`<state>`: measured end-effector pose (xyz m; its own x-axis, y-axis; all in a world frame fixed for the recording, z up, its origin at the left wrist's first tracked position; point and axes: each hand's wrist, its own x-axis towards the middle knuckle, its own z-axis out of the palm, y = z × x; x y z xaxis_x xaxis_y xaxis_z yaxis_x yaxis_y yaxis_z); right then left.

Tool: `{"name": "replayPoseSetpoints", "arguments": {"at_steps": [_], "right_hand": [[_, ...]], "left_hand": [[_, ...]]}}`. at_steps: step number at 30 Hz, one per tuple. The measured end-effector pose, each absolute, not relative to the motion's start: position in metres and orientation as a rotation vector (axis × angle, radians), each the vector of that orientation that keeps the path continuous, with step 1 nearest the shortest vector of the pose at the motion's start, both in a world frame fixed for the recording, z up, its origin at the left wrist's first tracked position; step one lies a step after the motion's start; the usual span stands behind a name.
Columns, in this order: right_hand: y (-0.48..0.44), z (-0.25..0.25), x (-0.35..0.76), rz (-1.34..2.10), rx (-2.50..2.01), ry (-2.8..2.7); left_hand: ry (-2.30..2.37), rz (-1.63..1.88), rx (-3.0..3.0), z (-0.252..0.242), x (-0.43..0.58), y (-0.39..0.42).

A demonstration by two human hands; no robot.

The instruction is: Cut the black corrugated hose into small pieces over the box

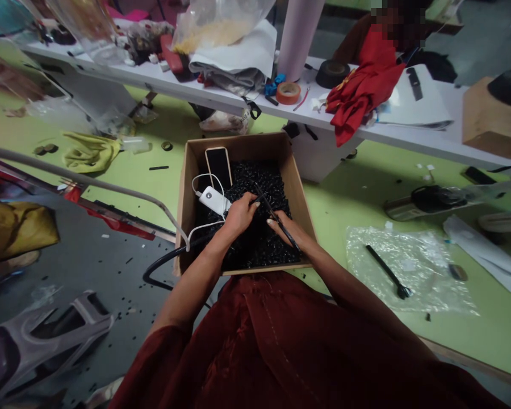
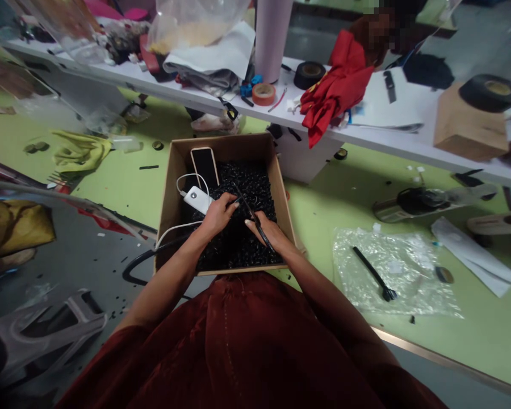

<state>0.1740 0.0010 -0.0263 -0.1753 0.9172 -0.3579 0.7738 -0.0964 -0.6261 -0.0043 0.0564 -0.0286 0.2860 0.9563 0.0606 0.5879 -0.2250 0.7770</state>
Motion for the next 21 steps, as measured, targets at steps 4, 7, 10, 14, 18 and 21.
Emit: {"name": "replayPoseSetpoints", "arguments": {"at_steps": [4,7,10,14,18,21], "right_hand": [[0.0001,-0.0225,0.1748,1.133,-1.871,-1.967],[-0.0009,-0.0219,0.1754,1.072,-1.880,-1.974],[-0.0014,-0.0236,0.1755,1.009,-1.884,-1.976],[-0.0016,-0.0262,0.1754,0.925,-1.909,-1.992],[-0.0012,-0.0281,0.1761,0.901,-1.927,-2.038],[-0.0010,-0.0298,0.1758,0.867,-1.917,-2.070]], "left_hand": [[1.374,0.719,1.904,-0.0304,-0.0039,0.0557],[1.369,0.712,1.902,-0.0322,-0.0038,0.0553],[1.385,0.696,1.911,-0.0338,-0.0040,0.0559],[1.458,0.633,1.954,-0.0357,-0.0045,0.0577],[1.496,0.577,1.977,-0.0366,-0.0051,0.0580],[1.503,0.557,1.981,-0.0363,-0.0057,0.0578]]}}
